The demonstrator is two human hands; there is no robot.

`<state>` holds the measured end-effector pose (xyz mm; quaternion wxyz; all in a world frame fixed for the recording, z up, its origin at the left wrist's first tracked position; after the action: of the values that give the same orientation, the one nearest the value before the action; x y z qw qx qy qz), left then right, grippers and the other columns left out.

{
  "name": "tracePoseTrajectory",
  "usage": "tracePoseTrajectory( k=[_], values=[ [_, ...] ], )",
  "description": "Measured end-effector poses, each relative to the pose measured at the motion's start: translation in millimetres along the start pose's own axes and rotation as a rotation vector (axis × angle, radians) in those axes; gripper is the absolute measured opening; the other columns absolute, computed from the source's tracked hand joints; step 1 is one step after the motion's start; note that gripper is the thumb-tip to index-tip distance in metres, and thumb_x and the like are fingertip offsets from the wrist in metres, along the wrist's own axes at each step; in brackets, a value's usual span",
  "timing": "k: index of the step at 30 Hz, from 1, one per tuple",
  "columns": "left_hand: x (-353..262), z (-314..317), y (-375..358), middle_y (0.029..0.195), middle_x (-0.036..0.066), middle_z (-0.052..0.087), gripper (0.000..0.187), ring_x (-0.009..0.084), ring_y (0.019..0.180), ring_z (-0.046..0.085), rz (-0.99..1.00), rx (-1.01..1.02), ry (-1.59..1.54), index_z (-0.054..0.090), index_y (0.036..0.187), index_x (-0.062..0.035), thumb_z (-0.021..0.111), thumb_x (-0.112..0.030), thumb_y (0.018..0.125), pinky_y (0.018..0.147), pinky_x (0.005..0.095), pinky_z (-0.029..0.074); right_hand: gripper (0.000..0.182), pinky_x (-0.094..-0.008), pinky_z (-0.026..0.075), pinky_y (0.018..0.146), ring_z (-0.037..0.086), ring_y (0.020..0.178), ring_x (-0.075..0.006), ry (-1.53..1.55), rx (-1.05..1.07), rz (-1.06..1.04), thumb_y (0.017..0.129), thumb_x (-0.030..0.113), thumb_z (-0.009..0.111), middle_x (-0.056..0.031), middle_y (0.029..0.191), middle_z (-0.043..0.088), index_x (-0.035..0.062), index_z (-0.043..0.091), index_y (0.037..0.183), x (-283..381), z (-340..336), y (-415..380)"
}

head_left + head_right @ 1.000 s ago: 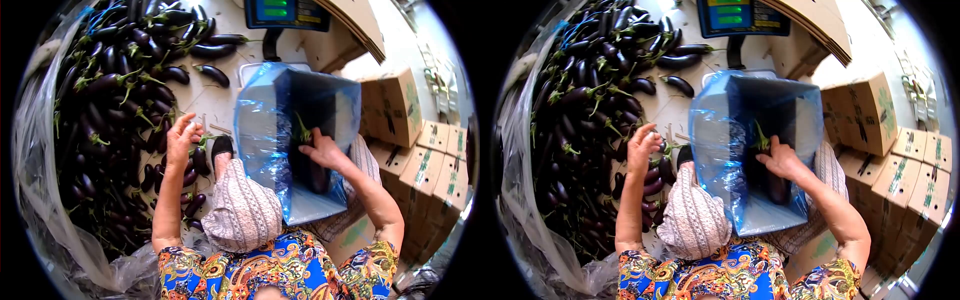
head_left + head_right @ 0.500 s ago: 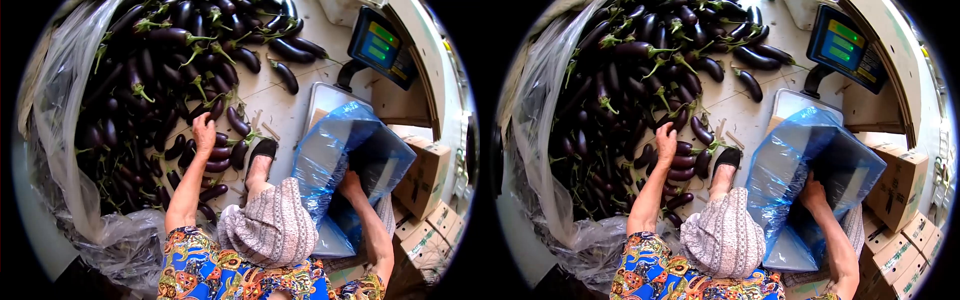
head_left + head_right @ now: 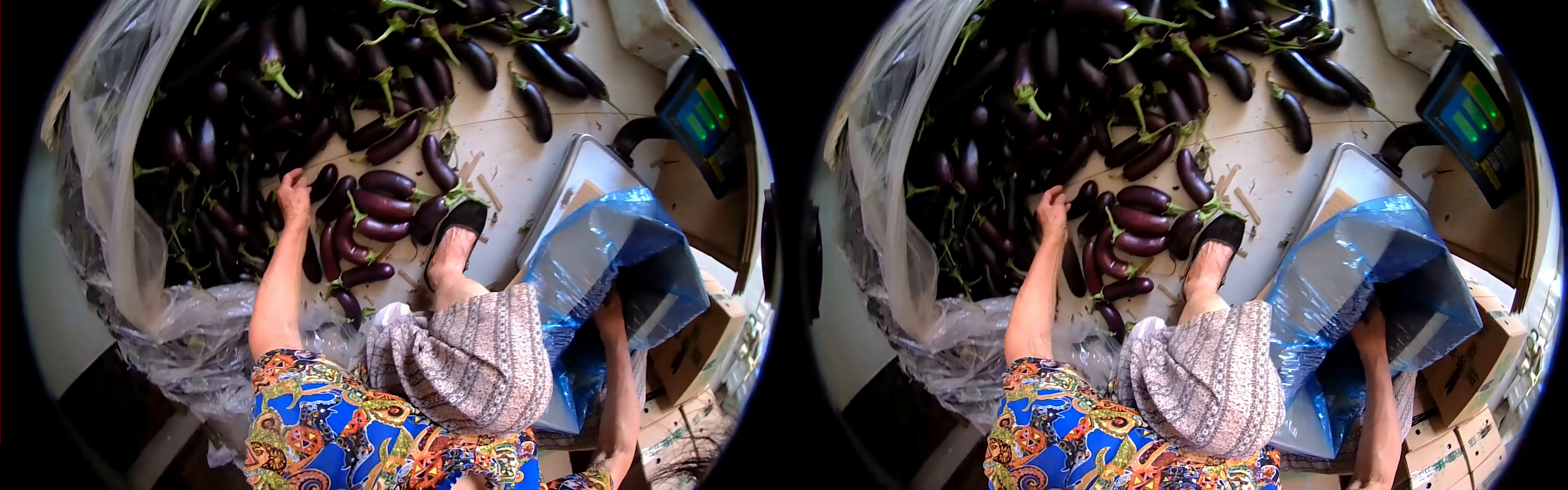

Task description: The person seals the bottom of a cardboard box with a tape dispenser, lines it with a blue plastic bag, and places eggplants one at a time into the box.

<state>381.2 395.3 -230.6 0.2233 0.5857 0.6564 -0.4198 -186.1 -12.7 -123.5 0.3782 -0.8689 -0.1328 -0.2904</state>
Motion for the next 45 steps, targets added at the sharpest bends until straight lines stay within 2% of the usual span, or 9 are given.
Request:
tracePoseTrajectory(
  k=[9,13,21,29,33,37,39,42,45],
  values=[
    [133,-180,-84,0.093,0.006,0.067,0.024,0.0143,0.079,0.064,-0.320,-0.133,0.075,0.065,0.111,-0.0018,0.059,-0.007,0.088,0.069,0.0285,0.054,0.037,-0.0414,0.047,0.097,0.057,0.117,-0.0374,-0.730,0.217,0.019,0.087,0.021,0.063,-0.0213,0.123,0.062,0.0036,0.062,0.120,27,13,-2],
    [186,-182,-109,0.088,0.008,0.069,0.034,0.0156,0.076,0.065,-0.345,-0.120,0.207,0.063,0.115,-0.0015,0.058,-0.010,0.082,0.065,0.0291,0.054,0.039,-0.0434,0.049,0.092,0.061,0.110,-0.0400,-0.120,0.076,-0.088,0.085,0.027,0.065,-0.0230,0.114,0.066,0.0042,0.065,0.116,-56,10,15],
    [169,-94,-120,0.111,0.021,0.063,0.058,0.0367,0.105,0.060,-0.308,0.089,0.593,0.052,0.116,-0.0002,0.077,-0.034,0.074,0.090,0.0442,0.048,0.036,-0.0390,0.053,0.082,0.065,0.093,-0.0380,-0.826,0.137,0.014,0.086,0.022,0.064,-0.0220,0.101,0.068,0.0021,0.063,0.116,-23,22,6],
    [43,-66,-190,0.112,0.009,0.061,0.050,0.0185,0.098,0.061,-0.525,0.525,-0.746,0.050,0.127,-0.0026,0.065,-0.020,0.083,0.085,0.0332,0.053,0.024,-0.0387,0.057,0.071,0.068,0.077,-0.0327,-0.273,-0.013,-0.173,0.090,0.004,0.059,-0.0169,0.094,0.069,0.0029,0.065,0.113,175,-31,-85],
    [-141,-4,-227,0.118,0.014,0.059,0.069,0.0223,0.106,0.061,-0.251,0.933,-0.712,0.041,0.140,0.0000,0.067,-0.021,0.080,0.091,0.0327,0.050,0.044,-0.0423,0.048,0.095,0.054,0.121,-0.0310,-0.943,-0.425,-0.947,0.084,0.016,0.073,-0.0135,0.132,0.056,0.0117,0.059,0.126,296,-25,-142],
    [-292,61,-277,0.120,0.012,0.061,0.071,0.0242,0.104,0.061,0.808,1.303,-0.279,0.049,0.136,-0.0011,0.073,-0.029,0.077,0.094,0.0337,0.047,0.045,-0.0442,0.038,0.104,0.048,0.126,-0.0298,-1.327,-0.331,-1.118,0.085,0.009,0.065,-0.0156,0.133,0.054,0.0141,0.055,0.129,351,7,-154],
    [-328,78,-308,0.127,0.014,0.059,0.072,0.0240,0.109,0.060,0.977,1.450,-0.359,0.050,0.135,-0.0008,0.077,-0.035,0.077,0.095,0.0357,0.047,0.049,-0.0456,0.043,0.099,0.057,0.114,-0.0319,-1.189,-0.278,-1.000,0.080,0.004,0.065,-0.0182,0.122,0.059,0.0071,0.054,0.128,335,-5,-138],
    [-311,92,-274,0.118,0.013,0.064,0.055,0.0196,0.107,0.061,0.410,1.665,-0.633,0.053,0.133,-0.0033,0.066,-0.033,0.089,0.092,0.0347,0.051,0.071,-0.0468,0.049,0.086,0.062,0.095,-0.0396,-0.831,-0.196,-0.659,0.061,0.006,0.076,-0.0216,0.106,0.062,0.0032,0.050,0.127,297,-46,-146],
    [-234,73,-177,0.114,0.012,0.066,0.044,0.0195,0.104,0.062,0.146,0.871,-0.346,0.053,0.131,-0.0011,0.056,-0.025,0.095,0.092,0.0329,0.050,0.068,-0.0334,0.048,0.073,0.061,0.077,-0.0244,-0.388,-0.038,-0.019,0.064,0.029,0.075,-0.0151,0.091,0.062,0.0021,0.052,0.122,239,-74,-155]
  ],
)
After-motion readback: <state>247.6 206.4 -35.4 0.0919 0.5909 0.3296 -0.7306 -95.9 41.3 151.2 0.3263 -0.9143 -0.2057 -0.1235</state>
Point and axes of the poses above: each hand's wrist, its own y-axis towards the middle knuckle, its own z-axis out of the palm, x = y × z, the point moved 5 cm from there along y, towards the middle knuckle
